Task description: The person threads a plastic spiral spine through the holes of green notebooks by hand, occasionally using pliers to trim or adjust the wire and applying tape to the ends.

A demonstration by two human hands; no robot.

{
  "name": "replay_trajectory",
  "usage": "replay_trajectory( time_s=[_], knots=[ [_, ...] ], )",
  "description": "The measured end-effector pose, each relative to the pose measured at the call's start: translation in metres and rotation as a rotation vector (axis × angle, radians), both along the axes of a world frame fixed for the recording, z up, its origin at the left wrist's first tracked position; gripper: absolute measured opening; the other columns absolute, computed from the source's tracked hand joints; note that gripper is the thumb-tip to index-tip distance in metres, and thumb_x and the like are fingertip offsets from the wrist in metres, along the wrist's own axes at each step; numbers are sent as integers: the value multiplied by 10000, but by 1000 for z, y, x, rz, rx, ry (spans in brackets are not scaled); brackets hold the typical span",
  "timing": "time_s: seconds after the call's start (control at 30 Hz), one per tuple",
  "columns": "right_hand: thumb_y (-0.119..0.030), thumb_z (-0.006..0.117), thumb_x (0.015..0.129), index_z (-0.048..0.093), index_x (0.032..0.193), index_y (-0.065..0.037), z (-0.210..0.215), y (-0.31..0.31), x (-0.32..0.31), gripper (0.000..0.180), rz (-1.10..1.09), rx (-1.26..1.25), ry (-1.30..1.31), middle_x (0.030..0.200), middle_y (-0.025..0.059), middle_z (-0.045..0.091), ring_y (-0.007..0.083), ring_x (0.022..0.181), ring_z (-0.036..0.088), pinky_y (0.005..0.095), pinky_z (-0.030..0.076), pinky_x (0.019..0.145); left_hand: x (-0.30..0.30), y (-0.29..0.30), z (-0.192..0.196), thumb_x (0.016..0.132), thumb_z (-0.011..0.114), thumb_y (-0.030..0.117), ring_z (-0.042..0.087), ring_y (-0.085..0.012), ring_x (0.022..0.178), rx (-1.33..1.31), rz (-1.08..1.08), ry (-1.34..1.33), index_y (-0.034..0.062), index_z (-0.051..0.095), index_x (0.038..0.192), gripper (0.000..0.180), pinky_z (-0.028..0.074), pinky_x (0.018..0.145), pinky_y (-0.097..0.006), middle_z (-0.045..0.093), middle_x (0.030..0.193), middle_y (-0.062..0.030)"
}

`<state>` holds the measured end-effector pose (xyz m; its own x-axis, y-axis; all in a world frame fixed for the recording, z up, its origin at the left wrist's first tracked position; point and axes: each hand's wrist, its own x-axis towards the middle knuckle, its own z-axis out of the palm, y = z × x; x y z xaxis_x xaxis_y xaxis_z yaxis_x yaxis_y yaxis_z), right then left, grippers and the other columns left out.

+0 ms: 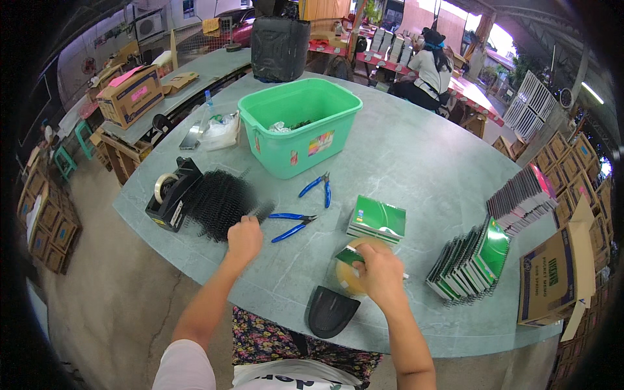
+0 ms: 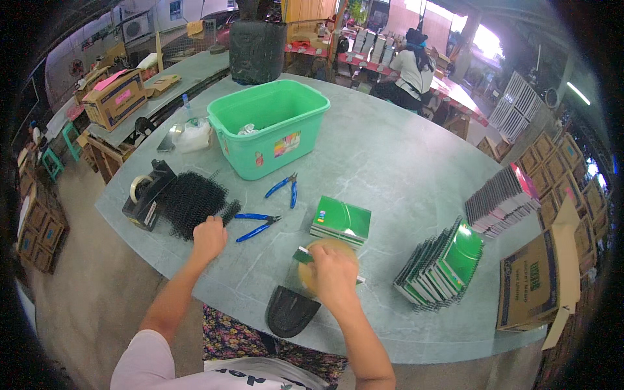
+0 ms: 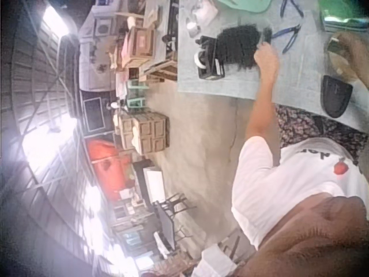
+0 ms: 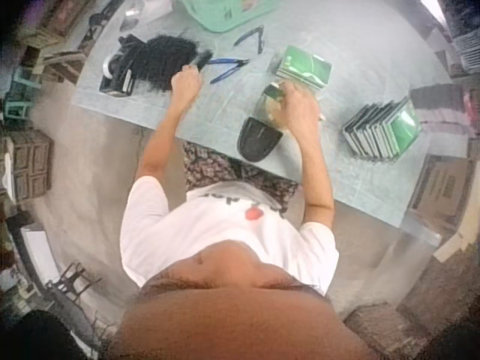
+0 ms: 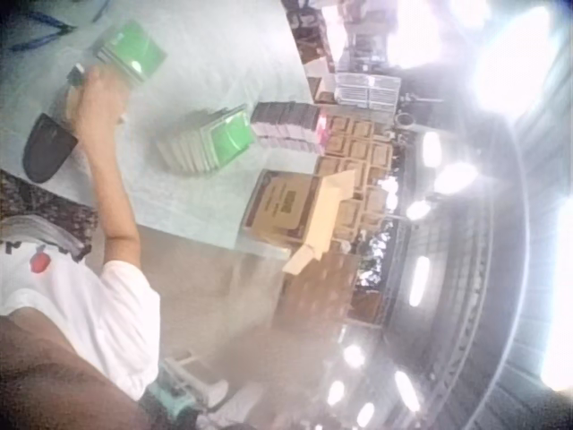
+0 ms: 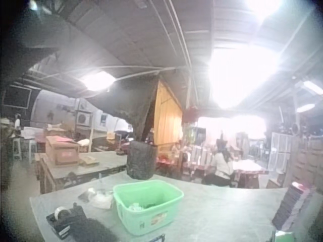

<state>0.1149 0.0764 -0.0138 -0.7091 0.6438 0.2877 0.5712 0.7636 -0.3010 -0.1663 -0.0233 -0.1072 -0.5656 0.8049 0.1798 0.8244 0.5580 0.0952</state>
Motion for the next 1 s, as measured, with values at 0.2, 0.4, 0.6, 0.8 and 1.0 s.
replay_trajectory(
  time_s=[0.2,0.4,0.6,0.8,1.0],
  knots=[
    [-222,686,740,633,881,-96,6,10,1,197,-36,-157,-36,780,128,636,330,740,619,433,476,650,4,-3,34,764,565,91,636,-327,807,273,-61,-15,-2,521,912,181,507,656,-403,607,826,-177],
    [-195,681,735,605,850,-80,-2,8,-3,179,27,-58,-28,742,141,627,328,721,620,435,472,644,57,9,29,808,485,58,511,-127,590,455,-393,-1148,64,481,1142,335,407,514,-272,530,736,-21],
    [-183,691,713,579,841,-58,-9,3,-1,211,49,0,-38,752,121,629,305,717,621,415,474,648,124,8,59,923,516,306,479,-81,585,175,-377,-1556,90,525,1239,383,394,538,-224,563,756,-7],
    [-277,714,695,591,738,-70,-8,-3,-7,245,-25,60,51,665,104,614,280,661,611,395,452,605,112,7,63,917,562,244,487,-94,591,484,-510,-1023,43,640,1030,243,406,536,-242,560,726,0],
    [-380,718,689,597,635,-87,-23,-5,-13,322,-75,251,138,606,86,597,256,616,586,368,422,577,121,5,67,855,624,161,581,-225,662,566,-640,-735,17,652,960,181,449,587,-312,620,812,-109]
  ],
)
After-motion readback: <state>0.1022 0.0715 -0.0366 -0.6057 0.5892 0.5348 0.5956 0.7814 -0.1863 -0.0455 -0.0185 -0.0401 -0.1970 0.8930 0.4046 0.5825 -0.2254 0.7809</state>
